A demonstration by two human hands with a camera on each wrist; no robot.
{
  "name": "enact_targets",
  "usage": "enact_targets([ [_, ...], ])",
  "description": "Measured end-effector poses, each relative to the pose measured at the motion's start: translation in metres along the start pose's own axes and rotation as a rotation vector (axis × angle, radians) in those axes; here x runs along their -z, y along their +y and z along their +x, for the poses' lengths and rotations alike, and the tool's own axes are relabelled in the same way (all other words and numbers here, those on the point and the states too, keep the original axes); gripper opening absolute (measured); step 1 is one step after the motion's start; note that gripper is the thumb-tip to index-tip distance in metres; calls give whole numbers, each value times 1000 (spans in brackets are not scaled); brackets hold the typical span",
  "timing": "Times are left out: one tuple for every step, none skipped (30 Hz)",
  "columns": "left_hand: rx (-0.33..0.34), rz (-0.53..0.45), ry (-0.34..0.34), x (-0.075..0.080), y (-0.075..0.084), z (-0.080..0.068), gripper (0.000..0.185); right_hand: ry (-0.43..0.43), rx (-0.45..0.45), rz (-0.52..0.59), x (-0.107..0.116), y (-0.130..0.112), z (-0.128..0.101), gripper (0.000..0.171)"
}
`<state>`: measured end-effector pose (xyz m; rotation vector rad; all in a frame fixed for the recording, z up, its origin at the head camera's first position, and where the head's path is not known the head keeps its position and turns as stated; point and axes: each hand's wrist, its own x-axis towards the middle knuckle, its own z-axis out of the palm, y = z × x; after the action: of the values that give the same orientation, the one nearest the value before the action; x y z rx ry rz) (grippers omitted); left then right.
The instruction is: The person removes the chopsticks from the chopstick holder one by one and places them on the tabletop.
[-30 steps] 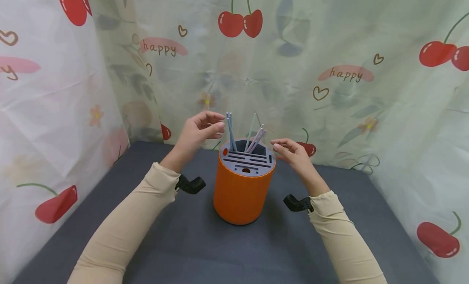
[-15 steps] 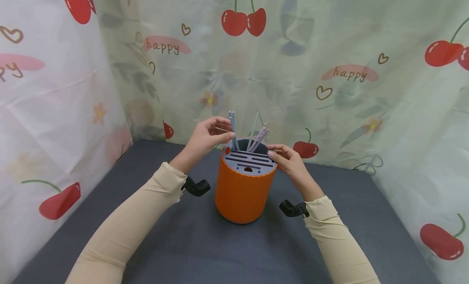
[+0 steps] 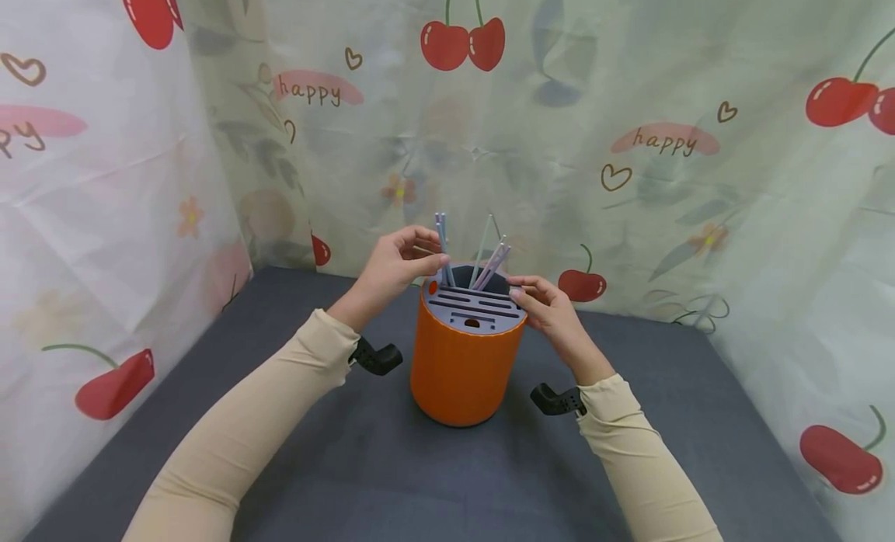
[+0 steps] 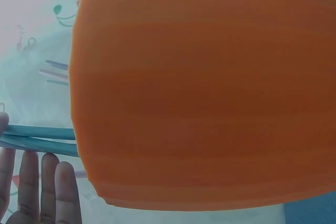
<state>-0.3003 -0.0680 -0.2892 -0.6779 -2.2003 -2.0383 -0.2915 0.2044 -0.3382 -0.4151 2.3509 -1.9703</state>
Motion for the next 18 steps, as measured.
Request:
enact_targets([
  [-1, -2, -1, 0, 0, 0, 26, -1, 1, 2, 0, 0, 0, 43],
  [-1, -3, 0, 0, 0, 0, 25, -2, 2, 4, 0, 0, 0, 43],
  [-1, -4, 1, -1, 0, 0, 25, -2, 1, 7, 0, -1, -1, 42],
  [-1, -6, 2, -1, 0, 0, 25, -2, 0, 8, -1, -1, -1, 42],
  [-2, -7, 2, -1, 0, 1, 24, -1, 0, 7, -1, -1, -1, 42],
  [-2, -9, 2, -1, 0, 1, 24, 0, -1, 6, -1, 0, -1, 42],
  [-1, -11, 1, -1, 0, 0, 24, -1, -1, 6, 0, 0, -1, 42],
  [0, -15, 2, -1, 0, 0, 23, -1, -2, 6, 0, 0, 0, 42],
  [1, -17, 2, -1, 1, 0, 23, -1, -1, 6, 0, 0, 0, 42],
  [2, -18, 1, 0, 1, 0, 23, -2, -1, 7, 0, 0, 0, 42],
  [5, -19, 1, 0, 1, 0, 23, -3, 0, 8, 0, 0, 0, 42],
  [5, -19, 0, 0, 1, 0, 23, -4, 1, 10, 0, 0, 0, 42],
  [6, -19, -1, 0, 1, 0, 23, -4, 1, 12, 0, 0, 0, 42],
  [6, -19, -3, 1, 1, 1, 22, -5, 2, 14, 0, 1, 0, 42],
  [5, -18, -5, 1, 1, 1, 22, -4, 2, 15, 0, 1, 0, 42],
  [2, -18, -9, 1, 1, 2, 22, -3, 3, 15, 0, 1, 1, 42],
  [0, -19, -13, 2, 0, 2, 21, -1, 2, 15, 0, 1, 1, 42],
  [-1, -21, -16, 2, 0, 3, 20, 1, 1, 14, 0, 2, 1, 42],
])
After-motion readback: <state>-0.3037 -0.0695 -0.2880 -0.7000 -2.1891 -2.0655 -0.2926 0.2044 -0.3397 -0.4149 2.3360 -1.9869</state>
